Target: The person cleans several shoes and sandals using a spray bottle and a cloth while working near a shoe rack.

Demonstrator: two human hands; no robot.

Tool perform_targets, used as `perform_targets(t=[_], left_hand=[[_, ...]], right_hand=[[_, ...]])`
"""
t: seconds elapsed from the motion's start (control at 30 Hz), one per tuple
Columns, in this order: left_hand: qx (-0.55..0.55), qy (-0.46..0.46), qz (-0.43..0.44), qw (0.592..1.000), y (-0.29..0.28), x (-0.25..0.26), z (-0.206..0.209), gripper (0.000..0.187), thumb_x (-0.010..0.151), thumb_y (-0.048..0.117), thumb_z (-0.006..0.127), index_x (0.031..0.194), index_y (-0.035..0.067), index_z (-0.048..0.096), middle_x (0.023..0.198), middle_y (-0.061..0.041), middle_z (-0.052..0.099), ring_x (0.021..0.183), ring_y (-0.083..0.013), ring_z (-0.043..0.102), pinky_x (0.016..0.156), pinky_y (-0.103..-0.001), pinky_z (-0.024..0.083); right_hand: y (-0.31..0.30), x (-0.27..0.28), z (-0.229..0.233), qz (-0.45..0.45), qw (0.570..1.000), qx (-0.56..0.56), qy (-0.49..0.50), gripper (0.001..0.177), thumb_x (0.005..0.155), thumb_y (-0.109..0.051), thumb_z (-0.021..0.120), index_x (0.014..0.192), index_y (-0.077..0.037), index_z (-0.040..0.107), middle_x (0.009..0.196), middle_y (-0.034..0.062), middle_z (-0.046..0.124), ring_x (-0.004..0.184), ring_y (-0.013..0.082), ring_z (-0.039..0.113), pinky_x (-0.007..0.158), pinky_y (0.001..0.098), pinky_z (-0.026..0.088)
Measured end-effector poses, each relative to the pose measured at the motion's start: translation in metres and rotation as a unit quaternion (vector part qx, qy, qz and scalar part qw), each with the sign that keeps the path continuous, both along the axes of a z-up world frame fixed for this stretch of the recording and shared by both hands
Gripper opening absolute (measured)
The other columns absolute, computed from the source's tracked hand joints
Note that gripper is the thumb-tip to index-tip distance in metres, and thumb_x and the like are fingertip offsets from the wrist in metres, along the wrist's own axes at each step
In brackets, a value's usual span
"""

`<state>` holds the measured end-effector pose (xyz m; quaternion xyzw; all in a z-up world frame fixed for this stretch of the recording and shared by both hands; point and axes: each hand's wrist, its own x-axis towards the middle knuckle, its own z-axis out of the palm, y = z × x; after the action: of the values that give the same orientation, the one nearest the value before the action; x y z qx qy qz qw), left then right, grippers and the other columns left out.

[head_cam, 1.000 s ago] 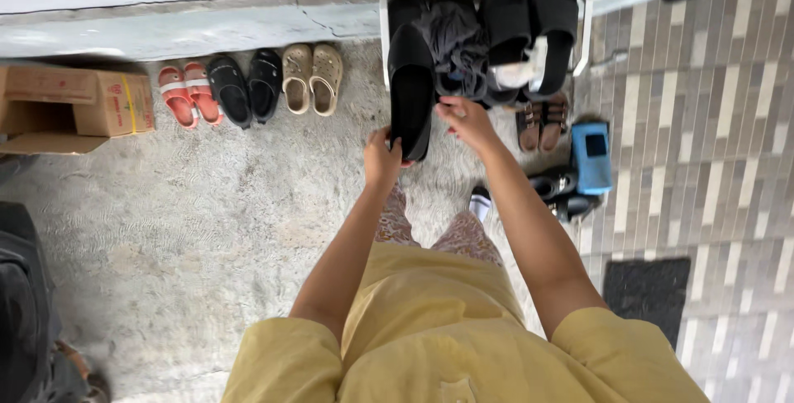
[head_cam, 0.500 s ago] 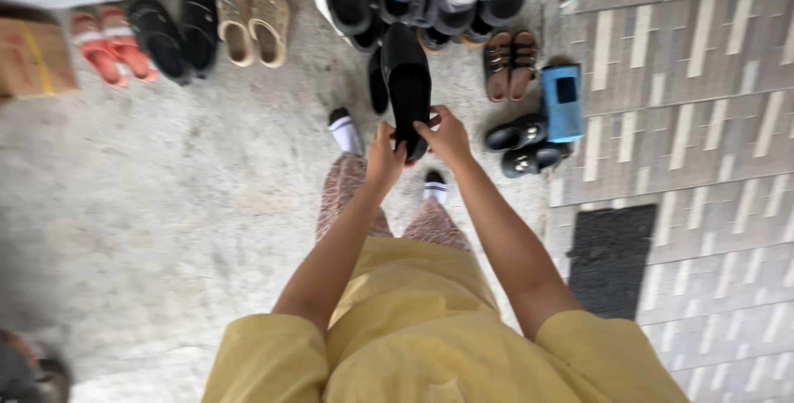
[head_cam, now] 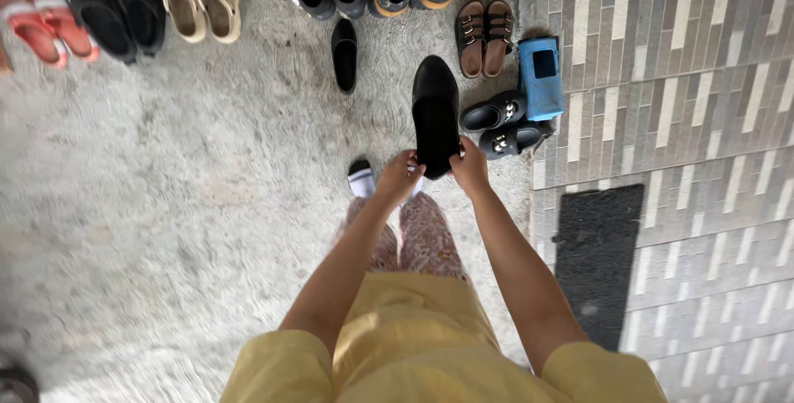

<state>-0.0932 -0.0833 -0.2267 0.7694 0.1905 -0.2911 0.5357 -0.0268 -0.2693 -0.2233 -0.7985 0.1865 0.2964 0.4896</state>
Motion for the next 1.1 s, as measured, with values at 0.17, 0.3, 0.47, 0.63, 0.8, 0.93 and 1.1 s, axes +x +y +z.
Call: perform_targets(t=[0.17,0.3,0.47,0.63,0.8,0.93,1.1], left_hand=[[0.021,-0.001,-0.056,0.998,0.023,0.024,-0.035,0.054,0.097,0.023,0.067,0.146,0.007,0.050,0.115,-0.013,0.073,0.096,-0.0276,0.073,0.085,-0.039,0.057],[0.026,-0.023,-0.026,0.999,0.029,0.038,-0.088,0.046,0.096,0.018,0.066,0.141,0.012,0.059,0.125,-0.011,0.069,0.095,-0.0267,0.074,0.084,-0.039,0.058],[0.032,-0.014,-0.023,0.999,0.008,0.053,-0.194,0.044,0.095,0.016,0.067,0.139,0.013,0.061,0.127,-0.009,0.068,0.099,-0.0252,0.074,0.083,-0.038,0.058],[0.024,-0.082,0.023,0.996,-0.025,0.083,-0.315,0.062,0.088,0.002,0.068,0.147,0.008,0.052,0.132,-0.008,0.064,0.098,-0.0217,0.076,0.084,-0.035,0.059],[0.003,-0.106,0.031,0.994,-0.049,0.126,-0.432,0.065,0.088,-0.003,0.067,0.149,0.008,0.049,0.135,-0.009,0.062,0.103,-0.0216,0.072,0.082,-0.033,0.061],[-0.024,-0.127,0.031,0.991,-0.061,0.166,-0.523,0.067,0.088,-0.005,0.065,0.150,0.009,0.047,0.140,-0.011,0.059,0.109,-0.0219,0.068,0.084,-0.032,0.062],[-0.085,-0.178,-0.008,0.980,-0.063,0.190,-0.607,0.066,0.091,-0.002,0.065,0.153,0.010,0.044,0.152,-0.015,0.050,0.121,-0.0262,0.065,0.096,-0.035,0.059]], right_hand=[[0.007,-0.024,-0.050,-0.050,0.999,0.005,0.018,0.044,0.090,0.001,0.059,0.134,0.001,0.058,0.116,0.0151,0.069,0.079,0.0190,0.074,0.061,0.0340,0.062],[0.008,-0.020,-0.105,-0.081,0.996,0.027,0.034,0.047,0.090,0.003,0.055,0.137,-0.001,0.056,0.119,0.0145,0.069,0.077,0.0208,0.073,0.060,0.0355,0.067],[0.000,0.010,-0.191,-0.078,0.995,0.024,0.051,0.046,0.091,0.003,0.053,0.136,-0.003,0.060,0.116,0.0144,0.071,0.077,0.0186,0.072,0.064,0.0352,0.064],[-0.014,0.060,-0.305,-0.050,0.998,-0.019,0.018,0.047,0.092,0.001,0.054,0.139,-0.006,0.059,0.110,0.0141,0.073,0.075,0.0199,0.073,0.062,0.0348,0.064],[-0.037,0.100,-0.442,0.071,0.983,-0.143,-0.091,0.047,0.095,-0.009,0.059,0.142,-0.014,0.058,0.113,0.0168,0.076,0.091,0.0370,0.072,0.083,0.0476,0.055],[-0.047,0.139,-0.537,0.053,0.980,-0.146,-0.126,0.045,0.094,-0.012,0.059,0.139,-0.015,0.058,0.117,0.0166,0.074,0.098,0.0379,0.071,0.088,0.0484,0.054],[-0.053,0.175,-0.594,0.033,0.970,-0.200,-0.137,0.043,0.097,-0.017,0.061,0.140,-0.015,0.059,0.124,0.0152,0.070,0.102,0.0350,0.070,0.085,0.0470,0.054]])
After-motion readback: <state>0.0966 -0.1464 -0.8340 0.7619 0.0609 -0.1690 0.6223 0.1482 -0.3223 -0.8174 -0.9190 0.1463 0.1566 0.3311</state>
